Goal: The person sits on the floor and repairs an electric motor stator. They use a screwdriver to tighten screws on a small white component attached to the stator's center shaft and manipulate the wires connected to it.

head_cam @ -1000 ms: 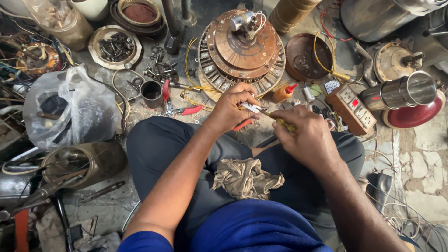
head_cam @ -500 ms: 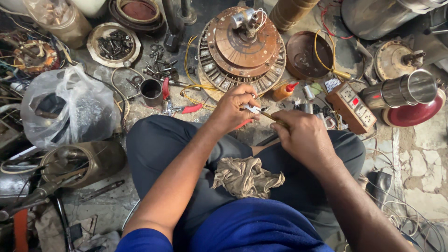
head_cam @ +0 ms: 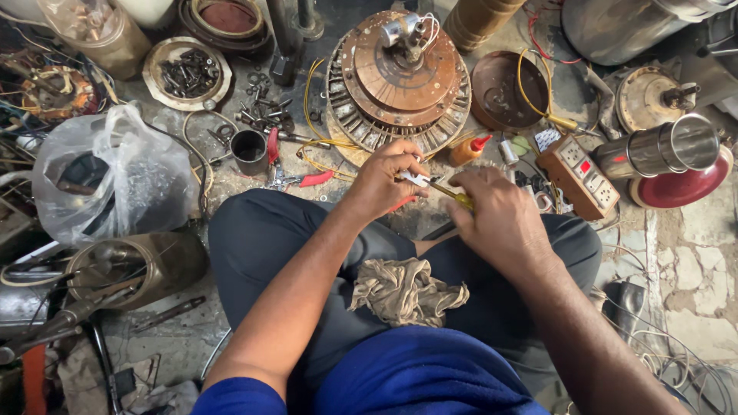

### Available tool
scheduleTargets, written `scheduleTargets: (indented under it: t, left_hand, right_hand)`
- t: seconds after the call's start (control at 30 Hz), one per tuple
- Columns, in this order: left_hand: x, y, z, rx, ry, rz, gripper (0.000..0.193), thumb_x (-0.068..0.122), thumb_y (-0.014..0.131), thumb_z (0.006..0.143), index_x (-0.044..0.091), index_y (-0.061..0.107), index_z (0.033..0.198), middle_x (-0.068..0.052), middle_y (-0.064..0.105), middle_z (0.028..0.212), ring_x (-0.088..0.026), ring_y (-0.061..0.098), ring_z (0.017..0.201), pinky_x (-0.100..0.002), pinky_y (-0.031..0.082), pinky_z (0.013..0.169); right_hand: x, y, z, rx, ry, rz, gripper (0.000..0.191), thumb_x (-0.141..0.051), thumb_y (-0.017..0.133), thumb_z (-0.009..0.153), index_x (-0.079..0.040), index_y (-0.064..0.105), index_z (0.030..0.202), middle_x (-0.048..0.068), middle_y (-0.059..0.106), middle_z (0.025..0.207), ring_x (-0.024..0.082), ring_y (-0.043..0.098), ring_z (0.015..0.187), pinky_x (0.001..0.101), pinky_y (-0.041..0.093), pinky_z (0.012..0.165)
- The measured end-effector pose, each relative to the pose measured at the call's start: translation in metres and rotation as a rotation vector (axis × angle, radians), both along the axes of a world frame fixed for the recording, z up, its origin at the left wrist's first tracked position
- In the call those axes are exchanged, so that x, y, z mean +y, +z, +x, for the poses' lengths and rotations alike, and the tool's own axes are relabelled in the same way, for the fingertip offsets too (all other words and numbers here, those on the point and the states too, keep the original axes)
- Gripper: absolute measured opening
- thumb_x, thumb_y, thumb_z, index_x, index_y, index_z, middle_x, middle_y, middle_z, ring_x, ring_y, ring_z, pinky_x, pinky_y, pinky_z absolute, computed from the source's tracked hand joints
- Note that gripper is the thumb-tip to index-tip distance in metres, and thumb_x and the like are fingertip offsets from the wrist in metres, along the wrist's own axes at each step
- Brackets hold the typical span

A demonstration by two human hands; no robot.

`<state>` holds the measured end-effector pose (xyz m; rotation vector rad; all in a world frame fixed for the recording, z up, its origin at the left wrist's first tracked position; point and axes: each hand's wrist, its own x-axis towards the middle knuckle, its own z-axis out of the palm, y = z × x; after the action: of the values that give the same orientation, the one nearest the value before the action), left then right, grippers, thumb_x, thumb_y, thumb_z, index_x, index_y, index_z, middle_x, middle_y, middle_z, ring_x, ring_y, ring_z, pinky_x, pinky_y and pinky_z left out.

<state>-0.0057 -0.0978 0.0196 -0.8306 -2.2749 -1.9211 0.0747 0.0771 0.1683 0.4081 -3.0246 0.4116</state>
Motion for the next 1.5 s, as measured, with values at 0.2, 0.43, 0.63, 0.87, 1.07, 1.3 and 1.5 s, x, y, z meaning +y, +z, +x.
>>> scheduleTargets:
  t: [0.2, 0.43, 0.63, 0.87, 1.07, 1.3, 1.5]
  left_hand:
    - [-0.001, 0.002, 0.001, -0.041, -0.03, 0.01, 0.028, 0.012, 0.092, 0.069, 0.007, 0.076, 0.091, -0.004, 0.067, 0.115, -0.021, 0.066, 0.106, -0.033, 0.054, 0.089]
    - [-0.002, 0.005, 0.002, -0.023, -0.032, 0.037, 0.027, 0.011, 0.092, 0.069, 0.007, 0.076, 0.091, -0.005, 0.067, 0.115, -0.021, 0.067, 0.103, -0.033, 0.055, 0.086]
    - [-0.002, 0.006, 0.001, -0.021, -0.026, 0.022, 0.026, 0.011, 0.091, 0.069, 0.008, 0.076, 0.091, -0.005, 0.067, 0.114, -0.021, 0.067, 0.102, -0.033, 0.055, 0.083]
    - [-0.002, 0.008, 0.002, -0.067, -0.039, 0.021, 0.024, 0.011, 0.09, 0.072, 0.008, 0.076, 0.091, -0.004, 0.067, 0.114, -0.018, 0.069, 0.096, -0.032, 0.056, 0.079]
    - [-0.002, 0.006, 0.0, -0.028, -0.06, 0.014, 0.031, 0.014, 0.094, 0.068, 0.008, 0.075, 0.093, -0.004, 0.067, 0.112, -0.019, 0.067, 0.095, -0.032, 0.055, 0.075]
    - [-0.004, 0.013, 0.002, 0.039, -0.04, 0.009, 0.034, 0.016, 0.094, 0.07, 0.008, 0.074, 0.096, -0.003, 0.066, 0.111, -0.02, 0.066, 0.103, -0.033, 0.055, 0.083]
    - [0.026, 0.043, 0.037, 0.493, 0.182, -1.021, 0.012, 0.013, 0.071, 0.08, 0.005, 0.077, 0.087, -0.011, 0.064, 0.104, -0.029, 0.061, 0.103, -0.041, 0.053, 0.083]
  right_hand:
    - [0.001, 0.006, 0.0, -0.013, 0.028, 0.0, 0.03, -0.028, 0.072, 0.084, -0.006, 0.071, 0.105, 0.019, 0.071, 0.1, 0.039, 0.069, 0.085, 0.0485, 0.055, 0.074]
    - [0.0, 0.011, -0.001, -0.044, 0.002, 0.016, 0.033, -0.03, 0.069, 0.088, -0.007, 0.069, 0.11, 0.017, 0.073, 0.096, 0.038, 0.071, 0.083, 0.0487, 0.055, 0.072]
    - [-0.003, 0.014, -0.003, -0.089, -0.062, 0.025, 0.035, -0.031, 0.069, 0.088, -0.009, 0.068, 0.115, 0.017, 0.074, 0.097, 0.038, 0.071, 0.083, 0.0482, 0.055, 0.072]
    - [-0.011, 0.021, -0.002, -0.084, -0.079, 0.141, 0.035, -0.028, 0.071, 0.086, -0.011, 0.068, 0.116, 0.017, 0.07, 0.097, 0.039, 0.07, 0.081, 0.0506, 0.055, 0.069]
    - [-0.014, 0.01, -0.004, -0.103, -0.101, 0.291, 0.018, -0.026, 0.069, 0.092, -0.013, 0.072, 0.104, 0.013, 0.068, 0.1, 0.036, 0.07, 0.094, 0.0487, 0.056, 0.077]
    - [0.028, -0.066, -0.018, 0.016, -0.115, -0.208, 0.017, -0.007, 0.059, 0.088, -0.003, 0.067, 0.102, 0.015, 0.068, 0.099, 0.03, 0.069, 0.095, 0.0431, 0.056, 0.086]
    - [0.018, -0.174, -0.04, -0.938, -0.651, -1.936, 0.031, -0.02, 0.047, 0.101, 0.002, 0.063, 0.117, 0.019, 0.069, 0.119, 0.031, 0.071, 0.107, 0.0462, 0.054, 0.102]
